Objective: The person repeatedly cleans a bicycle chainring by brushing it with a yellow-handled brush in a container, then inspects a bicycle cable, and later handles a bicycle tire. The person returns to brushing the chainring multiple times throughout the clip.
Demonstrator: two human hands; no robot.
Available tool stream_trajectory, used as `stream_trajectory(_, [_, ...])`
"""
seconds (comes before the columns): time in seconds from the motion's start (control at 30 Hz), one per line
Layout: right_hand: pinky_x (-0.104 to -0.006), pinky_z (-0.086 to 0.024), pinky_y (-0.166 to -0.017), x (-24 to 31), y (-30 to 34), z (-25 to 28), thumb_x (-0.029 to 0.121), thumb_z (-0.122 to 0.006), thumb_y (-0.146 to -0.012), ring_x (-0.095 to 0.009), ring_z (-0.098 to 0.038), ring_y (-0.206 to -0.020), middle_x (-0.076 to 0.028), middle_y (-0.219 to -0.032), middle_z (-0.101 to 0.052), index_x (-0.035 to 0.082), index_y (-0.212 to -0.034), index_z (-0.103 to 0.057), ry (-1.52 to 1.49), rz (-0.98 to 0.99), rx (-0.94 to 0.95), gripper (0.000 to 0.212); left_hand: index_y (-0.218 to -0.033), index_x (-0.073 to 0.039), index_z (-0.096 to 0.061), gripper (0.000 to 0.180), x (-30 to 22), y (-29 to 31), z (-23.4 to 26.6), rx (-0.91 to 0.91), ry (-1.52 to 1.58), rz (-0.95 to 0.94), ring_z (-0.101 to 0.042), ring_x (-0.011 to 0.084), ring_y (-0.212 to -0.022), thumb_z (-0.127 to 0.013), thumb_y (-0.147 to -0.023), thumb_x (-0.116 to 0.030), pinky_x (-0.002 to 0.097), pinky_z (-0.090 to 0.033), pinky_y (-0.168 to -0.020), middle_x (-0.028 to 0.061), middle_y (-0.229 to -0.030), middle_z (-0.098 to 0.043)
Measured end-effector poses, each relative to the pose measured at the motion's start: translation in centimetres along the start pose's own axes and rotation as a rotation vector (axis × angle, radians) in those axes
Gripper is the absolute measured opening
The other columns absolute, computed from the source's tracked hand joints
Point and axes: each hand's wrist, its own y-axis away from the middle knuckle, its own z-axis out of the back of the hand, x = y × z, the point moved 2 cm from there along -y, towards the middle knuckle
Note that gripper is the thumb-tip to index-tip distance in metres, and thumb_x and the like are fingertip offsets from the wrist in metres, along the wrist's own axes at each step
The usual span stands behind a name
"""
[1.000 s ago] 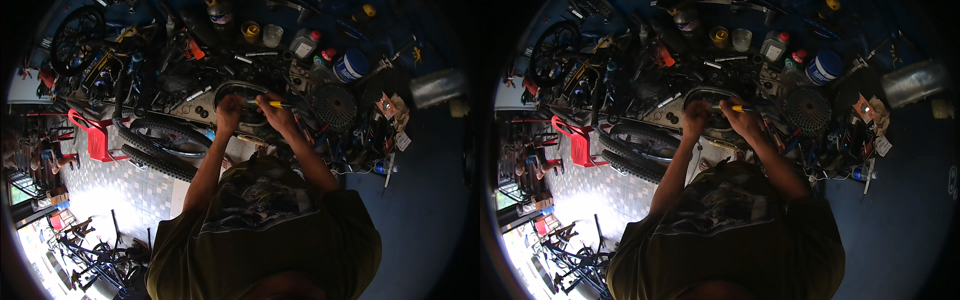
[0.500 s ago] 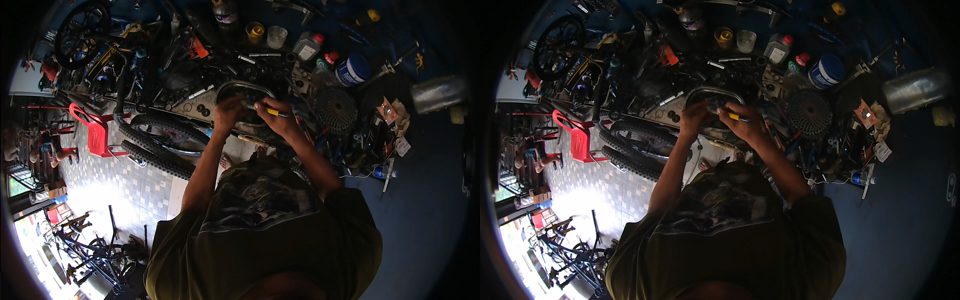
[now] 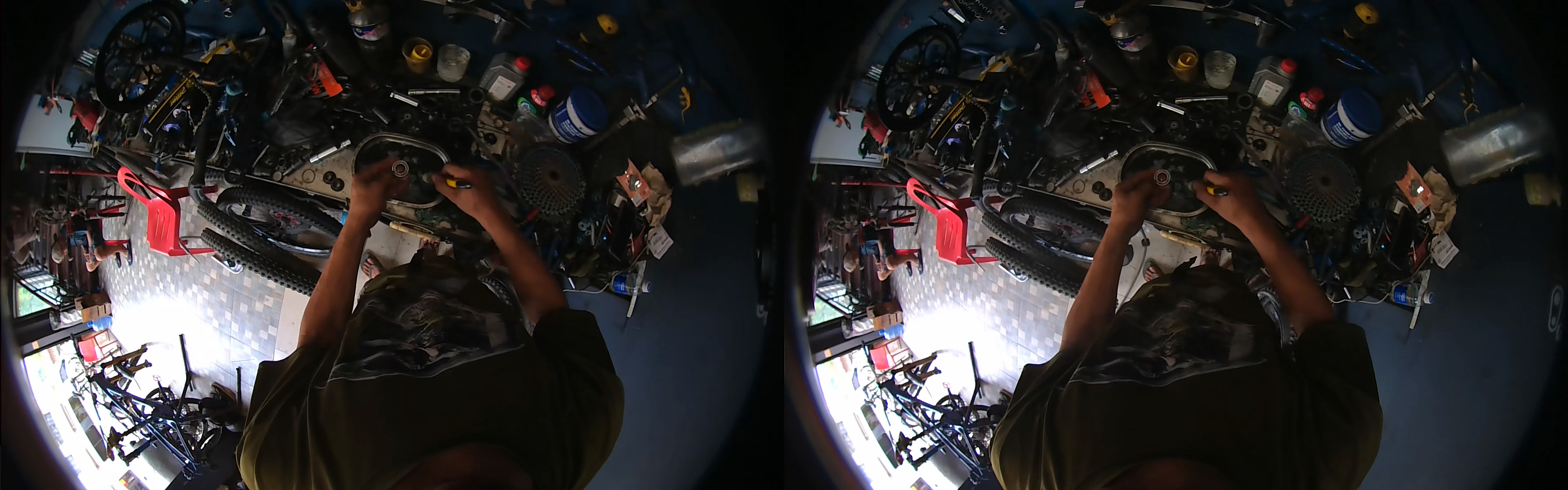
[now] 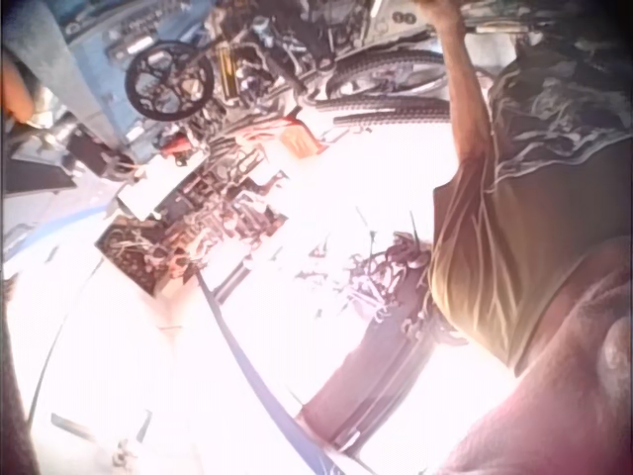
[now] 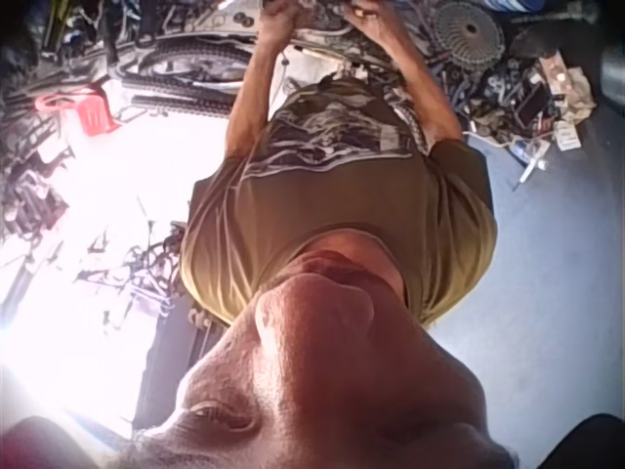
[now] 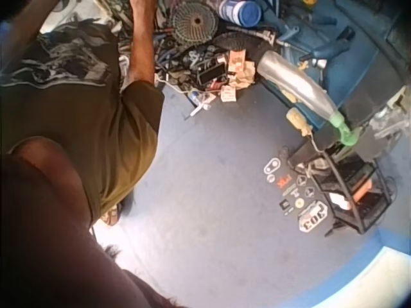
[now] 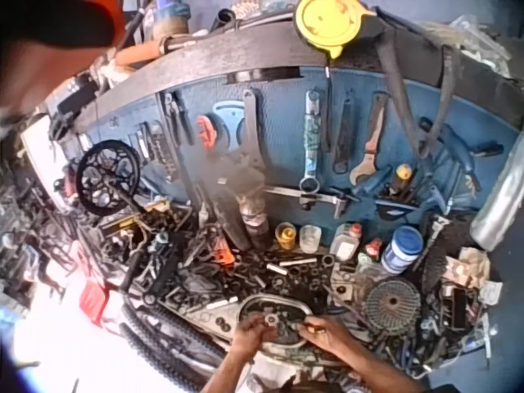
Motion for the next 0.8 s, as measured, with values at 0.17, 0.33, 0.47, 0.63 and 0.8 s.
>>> stream_trajectory(0.17, [-0.0316, -0.047, -0.060, -0.2, -0.9, -0.5, 0.032, -0.070, -0.092, -0.016, -0.061, -0.064, -0.010, -0.071, -0.063, 0.006, -0.089, -0.067, -0.286, -0.195, -0.059, 0.027, -0.129, 0.001, -0.061, 0.036, -0.1, -0.5, -0.8, 0.023, -0.162, -0.169, -0.069, 0.0166, -0.085, -0.059, -0.092, -0.003, 0.0290, -0.057, -0.080, 0.0113, -0.106, -0.071])
stream_trajectory(0.33, [-0.0288, -0.045, -0.058, 2.7, -2.0, -1.2, 0.029, -0.070, -0.093, -0.008, -0.055, -0.064, -0.005, -0.068, -0.060, 0.004, -0.088, -0.066, -0.393, -0.117, -0.096, 0.026, -0.121, 0.004, -0.065, 0.034, -0.2, -0.6, -0.7, -0.048, -0.493, -0.218, -0.066, 0.0119, -0.080, -0.061, -0.089, -0.003, 0.0267, -0.053, -0.072, 0.0099, -0.091, -0.073])
stream_trajectory(0.47, [-0.0285, -0.045, -0.058, 2.3, -2.4, -1.0, 0.029, -0.070, -0.092, -0.009, -0.057, -0.064, -0.006, -0.069, -0.061, 0.004, -0.086, -0.065, -0.340, -0.120, -0.109, 0.027, -0.116, 0.006, -0.066, 0.034, -0.1, -0.7, 0.2, -0.109, -0.568, -0.221, -0.067, 0.0130, -0.078, -0.065, -0.085, -0.005, 0.0282, -0.053, -0.071, 0.0112, -0.089, -0.073])
stream_trajectory(0.63, [-0.0284, -0.044, -0.057, 0.6, -2.2, -2.0, 0.034, -0.066, -0.094, -0.009, -0.060, -0.064, -0.003, -0.070, -0.064, 0.005, -0.084, -0.065, -0.523, -0.404, -0.098, 0.030, -0.120, 0.006, -0.064, 0.036, 0.5, -0.7, 0.2, -0.146, -0.635, -0.328, -0.069, 0.0147, -0.084, -0.065, -0.086, -0.006, 0.0286, -0.054, -0.075, 0.0124, -0.095, -0.074])
stream_trajectory(0.8, [-0.0276, -0.045, -0.057, 1.5, -0.9, -2.3, 0.033, -0.065, -0.095, -0.011, -0.065, -0.065, -0.002, -0.069, -0.065, 0.005, -0.086, -0.067, -0.633, -0.536, -0.125, 0.030, -0.122, 0.002, -0.064, 0.037, 0.0, 0.0, -1.0, -0.151, -0.650, -0.335, -0.069, 0.0150, -0.085, -0.066, -0.087, -0.007, 0.0289, -0.054, -0.077, 0.0129, -0.097, -0.074])
